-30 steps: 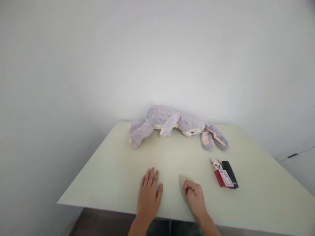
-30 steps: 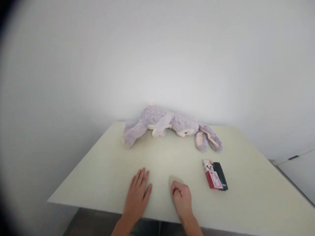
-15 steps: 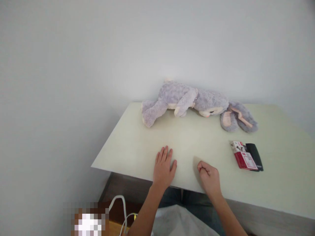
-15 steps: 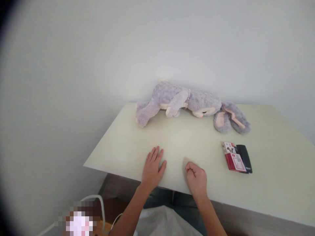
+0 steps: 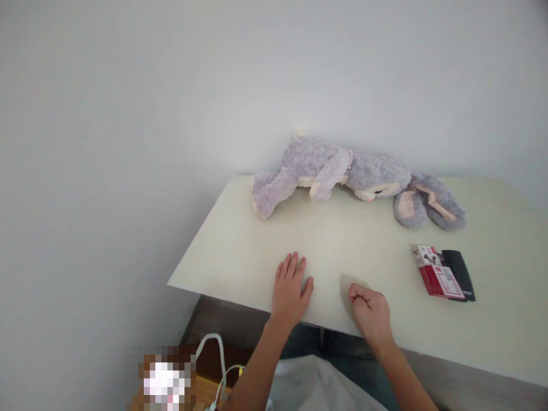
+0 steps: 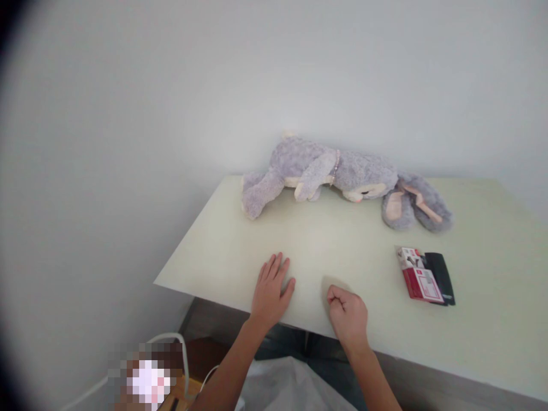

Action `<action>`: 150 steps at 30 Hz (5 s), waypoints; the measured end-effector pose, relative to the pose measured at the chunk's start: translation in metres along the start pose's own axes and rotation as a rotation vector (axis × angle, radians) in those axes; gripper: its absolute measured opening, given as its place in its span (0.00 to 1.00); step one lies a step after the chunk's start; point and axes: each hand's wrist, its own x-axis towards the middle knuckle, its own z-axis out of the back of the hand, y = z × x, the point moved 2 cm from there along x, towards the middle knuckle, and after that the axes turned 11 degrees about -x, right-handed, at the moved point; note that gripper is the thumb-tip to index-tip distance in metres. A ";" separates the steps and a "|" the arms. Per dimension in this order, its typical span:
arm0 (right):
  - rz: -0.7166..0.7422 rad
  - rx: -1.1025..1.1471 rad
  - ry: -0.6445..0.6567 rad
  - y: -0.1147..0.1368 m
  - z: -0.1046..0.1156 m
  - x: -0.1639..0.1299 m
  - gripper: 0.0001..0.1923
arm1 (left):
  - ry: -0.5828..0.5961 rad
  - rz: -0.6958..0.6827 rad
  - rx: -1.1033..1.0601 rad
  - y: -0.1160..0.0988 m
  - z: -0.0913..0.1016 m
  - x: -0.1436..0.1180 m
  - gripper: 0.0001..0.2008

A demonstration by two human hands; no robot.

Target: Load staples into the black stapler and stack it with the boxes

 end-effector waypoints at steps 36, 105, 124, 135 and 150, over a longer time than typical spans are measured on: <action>-0.055 0.026 0.071 -0.015 0.006 -0.013 0.06 | 0.037 0.086 -0.054 -0.012 0.013 0.000 0.30; -0.114 0.374 -0.116 0.033 0.009 0.042 0.21 | 0.156 0.275 -0.307 -0.056 0.009 0.065 0.18; -0.188 0.273 -0.187 0.000 0.028 0.028 0.31 | -0.088 0.172 -0.115 0.012 0.034 0.088 0.20; -0.111 0.086 -0.162 -0.001 0.033 0.022 0.25 | -0.100 -0.017 -0.041 0.009 0.031 0.039 0.22; -0.010 -0.132 -0.140 0.020 0.067 0.027 0.20 | 0.016 -0.086 -0.116 -0.048 -0.014 0.017 0.16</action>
